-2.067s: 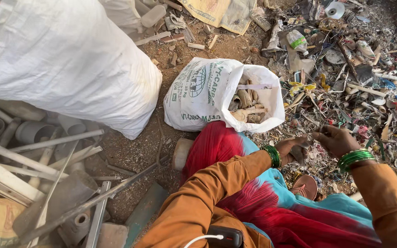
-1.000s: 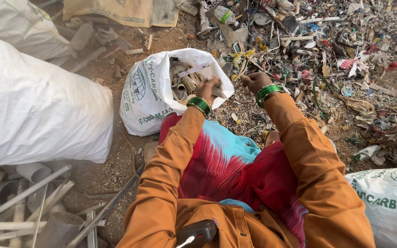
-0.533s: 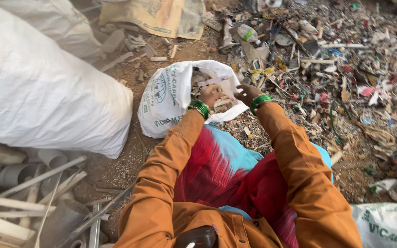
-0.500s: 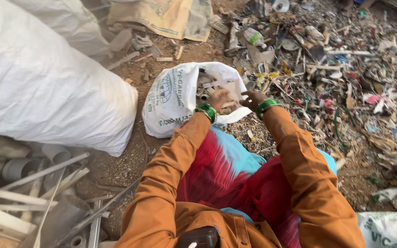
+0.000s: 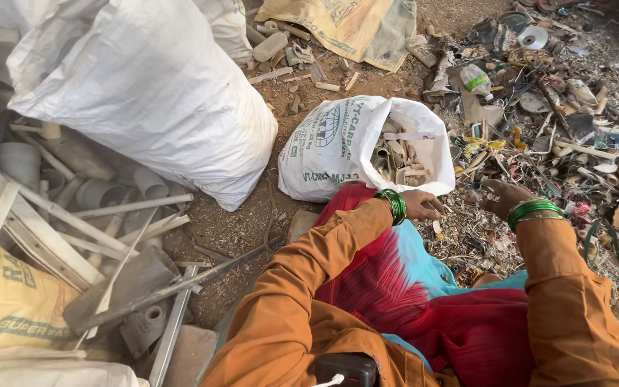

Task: The person sits on the ground and sorts through a pile of waste, picking up wire, scrap metal, and plastic pieces by hand and placing them into a white bag.

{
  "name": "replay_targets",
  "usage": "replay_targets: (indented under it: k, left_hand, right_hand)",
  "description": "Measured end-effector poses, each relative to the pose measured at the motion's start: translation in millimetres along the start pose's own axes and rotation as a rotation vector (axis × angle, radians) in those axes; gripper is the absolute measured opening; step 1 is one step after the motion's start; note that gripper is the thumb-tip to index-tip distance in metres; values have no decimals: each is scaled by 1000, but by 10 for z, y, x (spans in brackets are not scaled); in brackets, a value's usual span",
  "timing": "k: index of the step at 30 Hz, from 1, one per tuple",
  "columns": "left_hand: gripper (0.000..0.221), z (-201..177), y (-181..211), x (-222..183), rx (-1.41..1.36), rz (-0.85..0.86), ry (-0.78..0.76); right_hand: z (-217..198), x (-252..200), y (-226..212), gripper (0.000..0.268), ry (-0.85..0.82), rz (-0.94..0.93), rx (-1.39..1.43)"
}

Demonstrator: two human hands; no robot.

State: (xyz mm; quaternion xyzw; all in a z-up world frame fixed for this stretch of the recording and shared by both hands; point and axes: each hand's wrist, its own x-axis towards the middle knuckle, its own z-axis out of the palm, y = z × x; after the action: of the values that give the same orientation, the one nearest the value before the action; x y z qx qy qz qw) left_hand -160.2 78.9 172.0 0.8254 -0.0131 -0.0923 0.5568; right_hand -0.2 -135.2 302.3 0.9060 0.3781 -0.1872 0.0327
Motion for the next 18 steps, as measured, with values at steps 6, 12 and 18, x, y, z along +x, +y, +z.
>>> replay_targets:
  k: [6,12,18]
  left_hand:
    - [44,-229,-175,-219,-266,7,101]
    - [44,-532,-131,-643,-380,17,140]
    - [38,-885,158,-1195,-387,-119,219]
  right_hand:
    - [114,-107,121,76,33,-50,23]
    - [91,-329,143,78,-52,20,-40]
    - [-84,-521,171,81,-127,138,-41]
